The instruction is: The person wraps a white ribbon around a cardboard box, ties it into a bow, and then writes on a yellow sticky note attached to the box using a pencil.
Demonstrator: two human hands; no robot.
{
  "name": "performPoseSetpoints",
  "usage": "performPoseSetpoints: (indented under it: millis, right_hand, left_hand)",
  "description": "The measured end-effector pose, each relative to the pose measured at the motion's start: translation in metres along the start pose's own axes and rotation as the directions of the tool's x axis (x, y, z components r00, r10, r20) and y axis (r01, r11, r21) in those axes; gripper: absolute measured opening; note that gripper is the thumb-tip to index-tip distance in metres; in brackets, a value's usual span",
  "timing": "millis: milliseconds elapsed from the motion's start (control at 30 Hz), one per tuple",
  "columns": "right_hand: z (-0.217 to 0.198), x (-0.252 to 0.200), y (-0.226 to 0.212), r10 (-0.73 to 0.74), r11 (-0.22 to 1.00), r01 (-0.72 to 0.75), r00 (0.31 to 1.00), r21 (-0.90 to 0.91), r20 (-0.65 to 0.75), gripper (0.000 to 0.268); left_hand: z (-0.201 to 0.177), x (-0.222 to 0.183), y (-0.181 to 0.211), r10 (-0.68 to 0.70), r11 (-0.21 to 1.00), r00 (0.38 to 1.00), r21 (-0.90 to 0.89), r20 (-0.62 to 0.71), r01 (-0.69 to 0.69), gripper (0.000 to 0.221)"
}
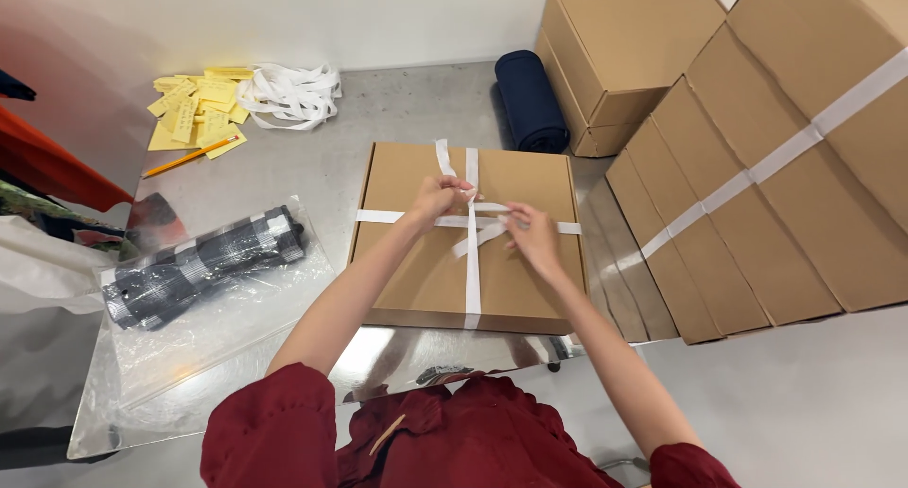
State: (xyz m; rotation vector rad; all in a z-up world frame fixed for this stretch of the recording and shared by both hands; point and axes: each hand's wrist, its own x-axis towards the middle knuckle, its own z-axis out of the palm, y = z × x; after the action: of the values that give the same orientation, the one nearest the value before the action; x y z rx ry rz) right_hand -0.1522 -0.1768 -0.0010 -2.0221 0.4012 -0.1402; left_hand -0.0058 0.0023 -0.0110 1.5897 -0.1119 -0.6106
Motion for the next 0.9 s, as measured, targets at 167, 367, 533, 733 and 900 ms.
performPoseSetpoints:
  millis: [167,367,533,733,900]
  right_hand:
    - [-0.039,0.008,0.02,-0.16,0.729,0.019,0.977,-0.684,-0.144,0.017]
    - [-0.066,-0.015,-0.012,-0.24,0.782,0.059,0.947,-0.62,-0.213,0.029]
    - [-0.02,0.001,-0.034,-0.265,0.957,0.268,0.963,-0.107,0.043,0.033]
    - [0.015,0.019,-0.046,-0.084,0.996,0.083,0.973,0.012,0.217,0.032]
    - [0.0,0.042,-0.011,-0.11,0.977,0.134,0.984,-0.167,0.141,0.02]
  left_hand:
    - [0.014,-0.017,-0.015,-0.067,0.925,0.997,-0.377,-0.042,0.047,0.031]
    - [0.019,-0.025,-0.015,-0.034,0.824,0.999,-0.566,-0.005,0.025,0.032]
    - [0.028,-0.02,-0.016,-0.037,0.779,0.995,-0.621,0.089,0.085,0.039]
    - [0.027,0.012,-0.044,-0.079,0.769,0.994,-0.63,0.073,0.107,0.044]
    - [0.026,-0.011,-0.041,-0.101,0.869,0.984,-0.494,-0.144,0.017,0.051]
